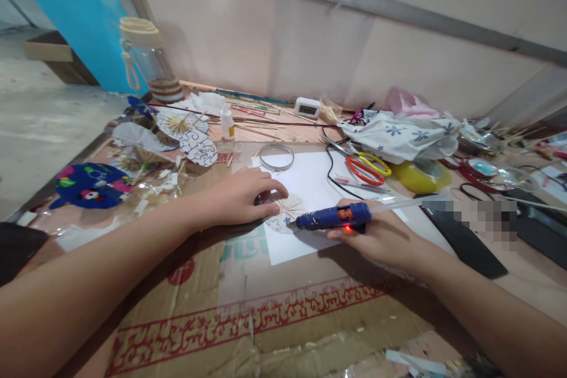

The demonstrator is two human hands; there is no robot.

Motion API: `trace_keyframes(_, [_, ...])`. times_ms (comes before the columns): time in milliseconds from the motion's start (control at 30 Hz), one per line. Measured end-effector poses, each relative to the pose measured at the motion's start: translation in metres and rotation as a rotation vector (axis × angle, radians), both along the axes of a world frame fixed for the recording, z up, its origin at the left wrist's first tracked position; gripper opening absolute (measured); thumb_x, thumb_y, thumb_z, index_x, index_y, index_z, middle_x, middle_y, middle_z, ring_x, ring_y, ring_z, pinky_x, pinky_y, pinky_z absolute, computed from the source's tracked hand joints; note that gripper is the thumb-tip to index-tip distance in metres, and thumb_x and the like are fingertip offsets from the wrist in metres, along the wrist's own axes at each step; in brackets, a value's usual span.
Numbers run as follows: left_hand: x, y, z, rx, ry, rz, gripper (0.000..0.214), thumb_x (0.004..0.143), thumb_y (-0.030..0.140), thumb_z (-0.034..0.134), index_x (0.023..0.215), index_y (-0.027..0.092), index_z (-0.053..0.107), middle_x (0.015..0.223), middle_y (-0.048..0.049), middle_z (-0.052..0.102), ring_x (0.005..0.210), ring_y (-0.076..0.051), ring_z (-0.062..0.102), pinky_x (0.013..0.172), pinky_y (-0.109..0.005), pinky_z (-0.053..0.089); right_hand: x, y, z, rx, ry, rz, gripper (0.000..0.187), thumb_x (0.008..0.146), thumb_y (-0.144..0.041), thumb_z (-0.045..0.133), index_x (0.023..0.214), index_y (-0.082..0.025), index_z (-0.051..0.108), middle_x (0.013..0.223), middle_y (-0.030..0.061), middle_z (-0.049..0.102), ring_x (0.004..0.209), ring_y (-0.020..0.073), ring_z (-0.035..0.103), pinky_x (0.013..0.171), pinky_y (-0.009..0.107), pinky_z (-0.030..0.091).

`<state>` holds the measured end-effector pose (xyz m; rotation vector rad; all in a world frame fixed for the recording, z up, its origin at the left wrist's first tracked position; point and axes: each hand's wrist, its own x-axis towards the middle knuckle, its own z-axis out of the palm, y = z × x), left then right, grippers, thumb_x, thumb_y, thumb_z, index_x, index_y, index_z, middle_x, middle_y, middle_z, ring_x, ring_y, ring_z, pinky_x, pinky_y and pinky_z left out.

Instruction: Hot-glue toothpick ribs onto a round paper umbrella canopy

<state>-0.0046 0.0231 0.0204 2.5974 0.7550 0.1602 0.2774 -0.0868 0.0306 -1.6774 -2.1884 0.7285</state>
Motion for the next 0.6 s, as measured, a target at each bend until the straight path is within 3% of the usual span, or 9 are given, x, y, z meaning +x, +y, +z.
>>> trace_keyframes(600, [-0.0009,0.0005,-0.0014,-0.001,-0.001,0.005,0.034,0.1,0.041,0.061,0.126,0.024,0.073,0.117,-0.008,0.076,0.107,-0.026,0.067,0.093,-0.037,0.046,0.0011,-0.0014,0.0005,-0.029,0.001,0.023,0.027,0.09,-0.05,0.067,0.084,-0.023,0.066,0.076,0.0011,0.075,0.069,0.022,0.069,0.063,0.03,0.048])
